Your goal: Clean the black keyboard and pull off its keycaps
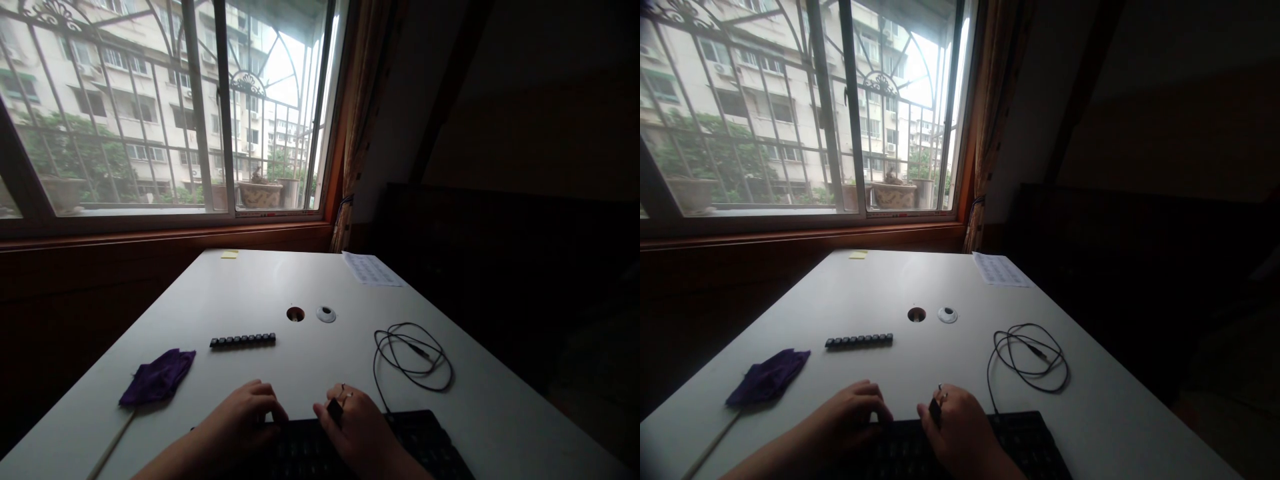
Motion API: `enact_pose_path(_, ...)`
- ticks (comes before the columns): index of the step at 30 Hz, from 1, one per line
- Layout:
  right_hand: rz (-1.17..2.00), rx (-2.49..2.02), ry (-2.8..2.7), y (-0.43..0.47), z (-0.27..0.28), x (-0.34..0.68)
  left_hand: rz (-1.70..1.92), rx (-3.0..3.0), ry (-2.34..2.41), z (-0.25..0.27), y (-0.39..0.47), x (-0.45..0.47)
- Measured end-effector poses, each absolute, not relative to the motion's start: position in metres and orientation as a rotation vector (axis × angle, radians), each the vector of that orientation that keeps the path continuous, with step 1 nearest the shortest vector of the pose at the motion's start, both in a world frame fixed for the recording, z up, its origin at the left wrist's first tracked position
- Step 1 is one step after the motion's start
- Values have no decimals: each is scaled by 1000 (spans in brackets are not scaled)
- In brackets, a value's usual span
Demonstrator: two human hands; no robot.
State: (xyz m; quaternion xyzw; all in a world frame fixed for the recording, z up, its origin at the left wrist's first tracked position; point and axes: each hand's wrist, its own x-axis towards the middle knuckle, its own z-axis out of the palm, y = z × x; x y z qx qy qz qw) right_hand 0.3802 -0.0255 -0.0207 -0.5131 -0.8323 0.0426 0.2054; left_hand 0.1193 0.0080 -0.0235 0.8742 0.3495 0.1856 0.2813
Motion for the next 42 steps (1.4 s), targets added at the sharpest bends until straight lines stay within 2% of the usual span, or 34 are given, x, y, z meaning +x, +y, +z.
enact_pose_path(34, 5, -1451, -2390, -14, -16, 373, 512, 2343, 913, -12, 19, 111)
enact_pose_path(42, 83, -1425, -2366, -13, -20, 375, 512, 2331, 908, -6, 16, 111)
